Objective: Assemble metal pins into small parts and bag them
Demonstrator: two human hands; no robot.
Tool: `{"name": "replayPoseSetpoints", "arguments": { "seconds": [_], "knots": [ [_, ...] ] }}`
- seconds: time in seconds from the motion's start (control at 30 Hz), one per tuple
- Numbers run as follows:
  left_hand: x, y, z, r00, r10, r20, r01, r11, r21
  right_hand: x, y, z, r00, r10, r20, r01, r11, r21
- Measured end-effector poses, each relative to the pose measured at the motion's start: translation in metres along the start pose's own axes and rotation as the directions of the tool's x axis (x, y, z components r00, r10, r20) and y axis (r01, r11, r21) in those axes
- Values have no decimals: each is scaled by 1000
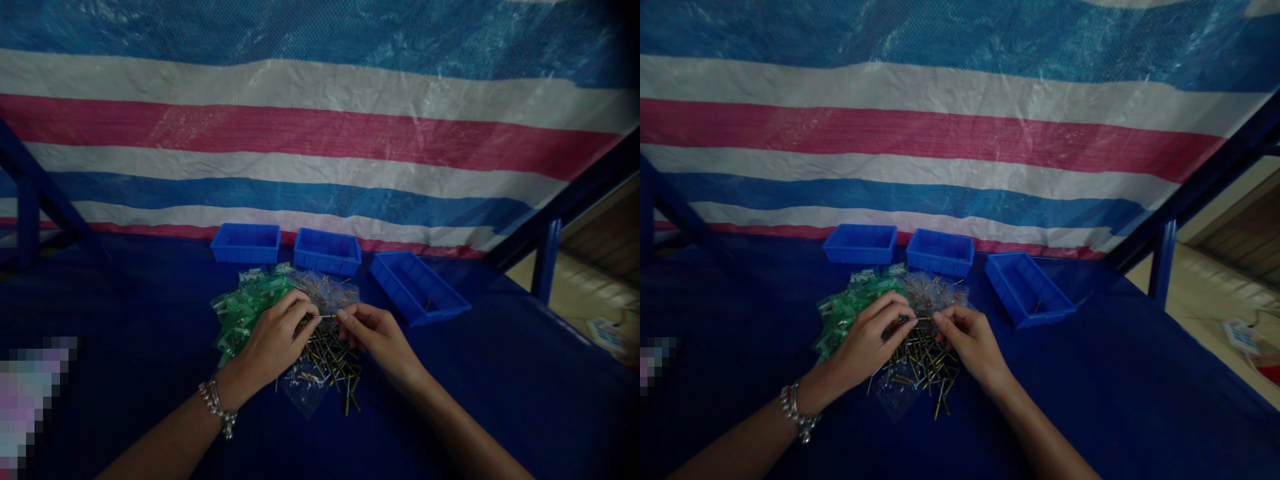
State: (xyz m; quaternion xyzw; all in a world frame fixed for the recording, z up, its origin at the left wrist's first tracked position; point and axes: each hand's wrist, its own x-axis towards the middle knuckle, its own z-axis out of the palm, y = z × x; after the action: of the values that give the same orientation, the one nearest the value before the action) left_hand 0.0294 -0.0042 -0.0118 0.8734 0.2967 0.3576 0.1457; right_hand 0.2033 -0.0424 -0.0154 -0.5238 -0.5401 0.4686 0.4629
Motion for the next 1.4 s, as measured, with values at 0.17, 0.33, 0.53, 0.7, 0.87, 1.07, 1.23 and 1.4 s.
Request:
{"name": "replayPoseSetpoints", "arguments": {
  "seconds": [0.17, 0.33, 0.53, 0.7, 0.87, 1.07, 1.23, 1.4],
  "knots": [
    [0, 0, 1, 1000, -5, -15, 5, 1000, -9, -1, -1, -1, 999, -31, 8, 31, 999, -15],
    [-1, -1, 2, 1000, -4, -19, 3, 1000, -22, 1, -1, -1, 999, -30, 16, 30, 999, -26],
    [-1, -1, 1, 1000, 1, -20, -1, 1000, -17, 1, -1, 1, 999, -26, 26, 26, 1000, 2],
    [0, -1, 1, 1000, 14, -26, -14, 1000, -10, -1, -1, 1, 999, -14, 36, 14, 1000, 10],
    [0, 0, 0, 999, 13, -32, -13, 1000, 2, -1, -3, 1, 999, -16, 49, 17, 1000, -3],
    [0, -1, 1, 999, 19, -34, -19, 1000, -1, -1, -3, 0, 997, -37, 62, 38, 999, -9],
    [0, -1, 0, 1000, 1, 2, -1, 1000, 8, -1, 0, 1, 993, -88, 72, 93, 993, -66],
    [-2, -2, 3, 998, -53, 35, 50, 997, 60, -4, -11, -14, 959, -279, 43, 271, 871, -410]
  ]
}}
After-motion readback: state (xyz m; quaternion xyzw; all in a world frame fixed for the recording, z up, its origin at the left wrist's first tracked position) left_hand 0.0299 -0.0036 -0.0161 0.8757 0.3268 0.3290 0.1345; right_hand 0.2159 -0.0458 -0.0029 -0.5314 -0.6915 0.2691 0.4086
